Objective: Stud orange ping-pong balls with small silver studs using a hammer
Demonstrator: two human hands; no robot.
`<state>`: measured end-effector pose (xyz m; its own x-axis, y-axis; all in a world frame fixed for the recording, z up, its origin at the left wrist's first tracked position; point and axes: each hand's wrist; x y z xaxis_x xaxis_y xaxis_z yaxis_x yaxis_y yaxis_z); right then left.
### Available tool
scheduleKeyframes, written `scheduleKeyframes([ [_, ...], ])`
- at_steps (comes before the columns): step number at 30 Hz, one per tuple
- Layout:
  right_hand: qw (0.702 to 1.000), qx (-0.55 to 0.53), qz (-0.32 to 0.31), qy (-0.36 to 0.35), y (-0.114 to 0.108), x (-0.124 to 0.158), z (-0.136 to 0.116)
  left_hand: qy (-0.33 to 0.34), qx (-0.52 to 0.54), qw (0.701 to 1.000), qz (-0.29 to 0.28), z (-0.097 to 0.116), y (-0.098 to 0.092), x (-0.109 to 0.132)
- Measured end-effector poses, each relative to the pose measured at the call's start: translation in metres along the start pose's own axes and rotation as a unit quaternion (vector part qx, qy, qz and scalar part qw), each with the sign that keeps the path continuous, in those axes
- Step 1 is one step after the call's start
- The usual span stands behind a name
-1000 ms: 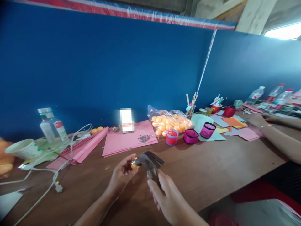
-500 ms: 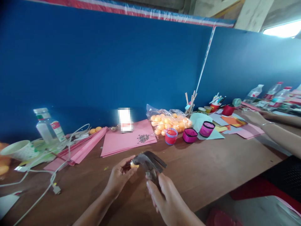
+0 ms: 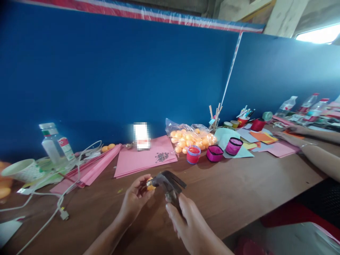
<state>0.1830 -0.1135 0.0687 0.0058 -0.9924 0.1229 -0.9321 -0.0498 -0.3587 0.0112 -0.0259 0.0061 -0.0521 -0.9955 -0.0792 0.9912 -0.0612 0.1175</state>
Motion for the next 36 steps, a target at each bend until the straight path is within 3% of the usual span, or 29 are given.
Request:
scheduleKeyframes([
  [12, 1.0, 0.01, -0.002, -0.001, 0.003, 0.0, 0.0, 0.094, -0.071, 0.993, -0.022, 0.0, -0.001, 0.0],
  [17, 1.0, -0.005, -0.014, -0.003, -0.005, 0.0, 0.0, 0.063, -0.063, 0.996, -0.006, -0.001, -0.004, -0.001],
  [20, 0.998, 0.048, 0.018, -0.042, -0.023, -0.002, 0.002, 0.0, -0.058, 0.998, 0.035, 0.001, -0.005, -0.003],
  [23, 0.972, 0.193, 0.047, -0.123, -0.051, -0.01, 0.007, -0.042, -0.055, 0.997, 0.044, 0.006, -0.004, -0.003],
  [27, 0.931, 0.344, 0.029, -0.118, -0.092, -0.026, 0.021, -0.057, -0.064, 0.996, 0.04, 0.009, -0.003, -0.003],
  [30, 0.913, 0.394, 0.016, -0.107, -0.12, -0.037, 0.034, -0.057, -0.065, 0.995, 0.041, 0.008, -0.003, -0.003],
  [36, 0.883, 0.44, 0.014, -0.161, -0.167, -0.058, 0.063, -0.054, -0.055, 0.996, 0.052, 0.01, -0.003, -0.003],
])
Point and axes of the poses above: each hand's wrist, its own x-axis away from the middle knuckle, its own y-axis out of the palm, z = x × y, and after that the axes turned 3 degrees about z, right-handed
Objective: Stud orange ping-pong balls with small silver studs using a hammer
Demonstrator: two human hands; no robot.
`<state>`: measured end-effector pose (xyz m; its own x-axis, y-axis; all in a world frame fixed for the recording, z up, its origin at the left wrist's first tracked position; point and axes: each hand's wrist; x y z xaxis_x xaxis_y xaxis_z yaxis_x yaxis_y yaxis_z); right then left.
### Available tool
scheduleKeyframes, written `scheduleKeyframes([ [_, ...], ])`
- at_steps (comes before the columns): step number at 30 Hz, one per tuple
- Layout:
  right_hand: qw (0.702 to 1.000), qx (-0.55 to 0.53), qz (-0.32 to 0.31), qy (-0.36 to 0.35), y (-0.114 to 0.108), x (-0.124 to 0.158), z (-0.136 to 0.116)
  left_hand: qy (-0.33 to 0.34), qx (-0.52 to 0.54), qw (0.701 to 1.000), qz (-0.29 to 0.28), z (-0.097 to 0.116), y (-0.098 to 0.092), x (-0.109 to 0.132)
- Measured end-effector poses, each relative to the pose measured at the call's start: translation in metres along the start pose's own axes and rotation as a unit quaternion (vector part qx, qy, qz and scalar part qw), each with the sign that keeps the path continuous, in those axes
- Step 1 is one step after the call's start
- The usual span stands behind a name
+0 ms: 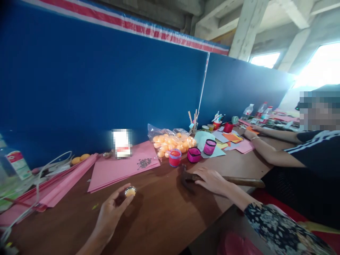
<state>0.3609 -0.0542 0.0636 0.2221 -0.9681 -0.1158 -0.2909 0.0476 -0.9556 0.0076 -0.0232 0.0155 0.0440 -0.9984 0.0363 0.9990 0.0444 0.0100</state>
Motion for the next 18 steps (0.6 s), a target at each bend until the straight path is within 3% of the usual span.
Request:
scheduleKeyframes([
  [5, 0.999, 0.026, -0.015, -0.013, 0.003, -0.005, 0.042, 0.003, 0.01, 1.0, 0.006, -0.003, -0.001, 0.0],
  [8, 0.998, 0.053, 0.003, -0.028, -0.005, -0.012, 0.035, 0.016, 0.012, 1.0, 0.021, -0.009, 0.0, -0.002],
  [10, 0.996, 0.063, 0.051, -0.033, -0.011, -0.021, 0.012, 0.022, 0.011, 0.999, 0.03, -0.012, 0.001, -0.004],
  [13, 0.991, 0.037, 0.101, -0.084, -0.009, -0.042, -0.043, 0.024, 0.02, 0.998, 0.052, -0.01, 0.003, -0.006],
  [16, 0.986, 0.009, 0.075, -0.149, 0.013, -0.072, -0.099, 0.007, 0.043, 0.997, 0.066, -0.004, 0.005, -0.01],
  [18, 0.986, 0.001, 0.066, -0.152, 0.034, -0.095, -0.126, -0.001, 0.064, 0.995, 0.07, -0.002, 0.006, -0.015],
])
Point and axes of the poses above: each hand's wrist, its own x-axis away from the middle knuckle, its own y-axis out of the palm, z = x × y, and after that the axes turned 3 degrees about z, right-handed
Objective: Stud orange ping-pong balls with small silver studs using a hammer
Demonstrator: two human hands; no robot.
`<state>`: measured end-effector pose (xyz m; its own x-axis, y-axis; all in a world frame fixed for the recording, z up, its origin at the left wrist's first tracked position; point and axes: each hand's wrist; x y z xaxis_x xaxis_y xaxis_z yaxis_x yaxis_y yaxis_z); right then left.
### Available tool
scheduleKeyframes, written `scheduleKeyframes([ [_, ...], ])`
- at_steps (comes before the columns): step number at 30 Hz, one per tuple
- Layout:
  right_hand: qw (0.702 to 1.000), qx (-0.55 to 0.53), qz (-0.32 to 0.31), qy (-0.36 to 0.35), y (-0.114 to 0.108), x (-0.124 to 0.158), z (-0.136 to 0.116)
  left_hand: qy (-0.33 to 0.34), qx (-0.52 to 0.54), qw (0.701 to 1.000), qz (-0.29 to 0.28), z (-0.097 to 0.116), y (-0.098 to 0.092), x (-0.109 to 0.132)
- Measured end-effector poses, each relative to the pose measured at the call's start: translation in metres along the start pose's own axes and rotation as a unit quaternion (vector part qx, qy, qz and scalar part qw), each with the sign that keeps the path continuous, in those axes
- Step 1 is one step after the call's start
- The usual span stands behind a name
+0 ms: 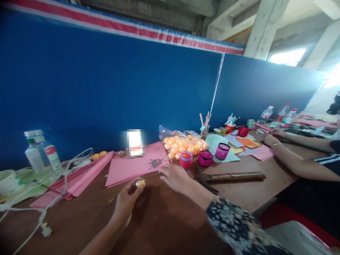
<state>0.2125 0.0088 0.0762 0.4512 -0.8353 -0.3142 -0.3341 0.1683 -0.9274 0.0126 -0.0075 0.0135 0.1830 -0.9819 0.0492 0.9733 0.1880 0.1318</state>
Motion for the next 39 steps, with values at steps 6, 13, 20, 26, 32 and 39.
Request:
scheduleKeyframes([
  [6, 0.996, 0.042, 0.01, 0.08, 0.056, -0.056, -0.015, 0.026, 0.013, 0.999, 0.019, -0.002, -0.004, -0.014],
  [13, 0.994, 0.044, 0.014, 0.096, 0.079, -0.065, -0.007, 0.038, -0.016, 0.999, -0.015, -0.005, -0.007, -0.008],
  [20, 0.991, -0.01, 0.086, 0.098, 0.085, -0.055, -0.008, 0.026, -0.007, 1.0, -0.011, -0.002, -0.006, -0.007],
  [26, 0.949, -0.235, 0.187, 0.093, 0.086, -0.037, -0.022, -0.048, 0.104, 0.993, -0.024, 0.002, -0.014, -0.011],
  [32, 0.873, -0.433, 0.178, 0.137, 0.09, -0.024, -0.033, -0.082, 0.176, 0.981, -0.027, -0.004, -0.016, -0.019],
  [39, 0.843, -0.485, 0.159, 0.172, 0.096, -0.028, -0.034, -0.089, 0.163, 0.983, -0.004, -0.007, -0.013, -0.021],
])
Point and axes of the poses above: each hand's wrist, its own x-axis away from the middle knuckle, its own y-axis out of the palm, z = x × y, and after that the axes turned 3 degrees about z, right-handed
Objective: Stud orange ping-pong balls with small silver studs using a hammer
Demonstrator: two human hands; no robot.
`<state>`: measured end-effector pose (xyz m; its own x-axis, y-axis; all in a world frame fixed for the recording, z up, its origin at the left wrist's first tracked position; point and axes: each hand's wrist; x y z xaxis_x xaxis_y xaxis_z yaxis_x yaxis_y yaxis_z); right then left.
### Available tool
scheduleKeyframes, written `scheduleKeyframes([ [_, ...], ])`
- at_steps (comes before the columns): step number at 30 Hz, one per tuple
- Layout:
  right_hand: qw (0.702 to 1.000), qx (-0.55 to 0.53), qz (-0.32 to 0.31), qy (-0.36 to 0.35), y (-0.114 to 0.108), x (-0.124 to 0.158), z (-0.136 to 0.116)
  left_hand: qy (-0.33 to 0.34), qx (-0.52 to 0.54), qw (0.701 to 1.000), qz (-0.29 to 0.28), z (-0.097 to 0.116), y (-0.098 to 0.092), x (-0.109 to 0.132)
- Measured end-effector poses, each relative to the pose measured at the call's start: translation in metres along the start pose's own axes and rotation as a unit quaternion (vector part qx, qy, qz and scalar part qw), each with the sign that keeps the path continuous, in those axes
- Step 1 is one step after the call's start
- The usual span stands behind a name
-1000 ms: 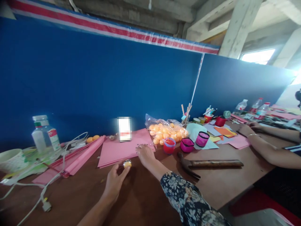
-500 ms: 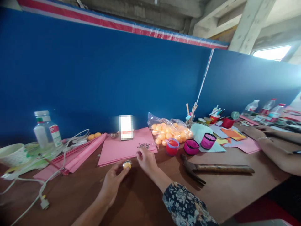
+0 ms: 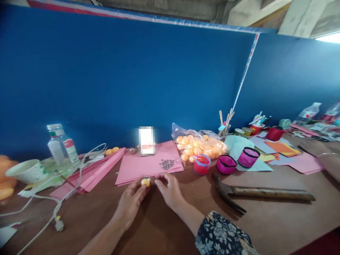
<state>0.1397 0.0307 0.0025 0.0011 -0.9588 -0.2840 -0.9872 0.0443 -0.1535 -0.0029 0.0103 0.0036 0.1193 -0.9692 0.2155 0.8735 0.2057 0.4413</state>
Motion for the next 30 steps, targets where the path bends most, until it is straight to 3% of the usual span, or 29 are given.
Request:
scheduleKeyframes([
  [9, 1.0, 0.001, -0.012, 0.004, 0.0031, 0.0017, -0.0032, -0.012, -0.015, 0.997, -0.068, 0.0002, -0.0028, -0.0057],
  [22, 1.0, 0.004, 0.022, -0.016, 0.0, -0.0009, -0.0007, 0.028, -0.075, 0.996, -0.044, -0.0009, -0.0036, 0.0033],
  [30, 1.0, 0.008, -0.008, 0.008, 0.0006, 0.0026, 0.0027, 0.051, -0.068, 0.996, -0.016, -0.0085, -0.007, -0.0002],
])
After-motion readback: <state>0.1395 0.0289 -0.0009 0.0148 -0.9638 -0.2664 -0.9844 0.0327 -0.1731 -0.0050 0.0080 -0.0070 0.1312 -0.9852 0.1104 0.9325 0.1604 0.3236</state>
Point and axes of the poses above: each hand's wrist, its own x-axis away from the middle knuckle, its own y-axis out of the palm, z = x × y, and after that the axes turned 3 degrees about z, right-handed
